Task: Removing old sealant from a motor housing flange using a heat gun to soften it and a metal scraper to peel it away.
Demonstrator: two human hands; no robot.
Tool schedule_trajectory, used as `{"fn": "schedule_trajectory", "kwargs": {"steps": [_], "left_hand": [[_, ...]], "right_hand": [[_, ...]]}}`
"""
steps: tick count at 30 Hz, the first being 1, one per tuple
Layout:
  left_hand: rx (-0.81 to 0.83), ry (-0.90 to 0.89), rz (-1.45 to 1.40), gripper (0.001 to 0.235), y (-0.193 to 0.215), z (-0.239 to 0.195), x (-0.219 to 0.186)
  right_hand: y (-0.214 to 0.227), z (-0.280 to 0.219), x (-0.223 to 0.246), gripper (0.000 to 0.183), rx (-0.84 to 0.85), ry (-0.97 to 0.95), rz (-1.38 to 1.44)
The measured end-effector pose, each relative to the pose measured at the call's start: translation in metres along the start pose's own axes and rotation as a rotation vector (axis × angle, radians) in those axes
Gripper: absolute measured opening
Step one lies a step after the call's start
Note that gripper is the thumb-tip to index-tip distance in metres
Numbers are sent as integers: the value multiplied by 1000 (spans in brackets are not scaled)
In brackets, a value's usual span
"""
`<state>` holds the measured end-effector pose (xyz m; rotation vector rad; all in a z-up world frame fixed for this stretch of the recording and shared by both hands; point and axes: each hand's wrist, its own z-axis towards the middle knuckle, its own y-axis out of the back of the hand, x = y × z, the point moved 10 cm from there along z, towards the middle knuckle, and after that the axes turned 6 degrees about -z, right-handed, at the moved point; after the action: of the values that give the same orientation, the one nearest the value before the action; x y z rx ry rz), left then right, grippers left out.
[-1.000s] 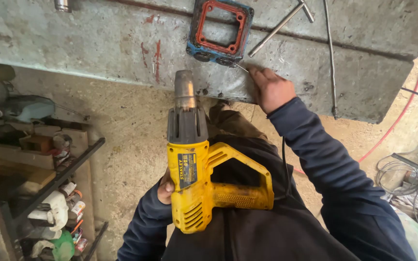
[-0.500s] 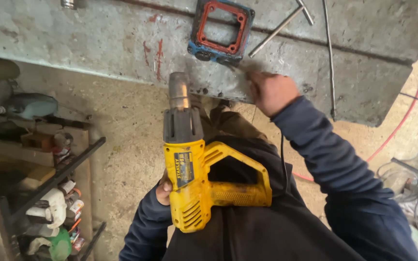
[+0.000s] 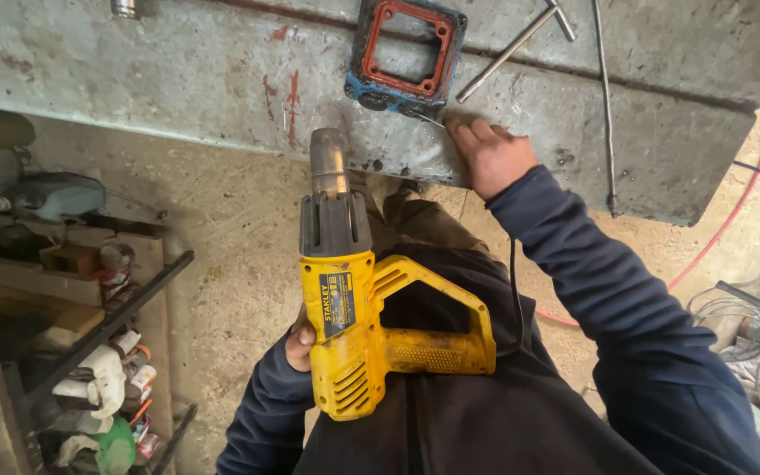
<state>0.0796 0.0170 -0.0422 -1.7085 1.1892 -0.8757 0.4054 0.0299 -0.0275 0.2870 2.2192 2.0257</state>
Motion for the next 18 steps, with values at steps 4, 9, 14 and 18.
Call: {"fn": "schedule_trajectory", "kwargs": {"steps": [4, 9, 14, 18], "left_hand": [[31, 25, 12, 91, -6, 4, 0], [27, 28, 58, 92, -3, 3, 3], [14, -3, 61, 92, -1, 2, 6], [30, 30, 73, 94, -6, 0, 13]], "right_hand": [[0, 0, 6, 46, -14, -7, -8], [-1, 4, 14, 45, -20, -15, -29], [-10, 5, 13, 44, -29, -29, -32], [-23, -4, 16, 44, -23, 15, -47]]}}
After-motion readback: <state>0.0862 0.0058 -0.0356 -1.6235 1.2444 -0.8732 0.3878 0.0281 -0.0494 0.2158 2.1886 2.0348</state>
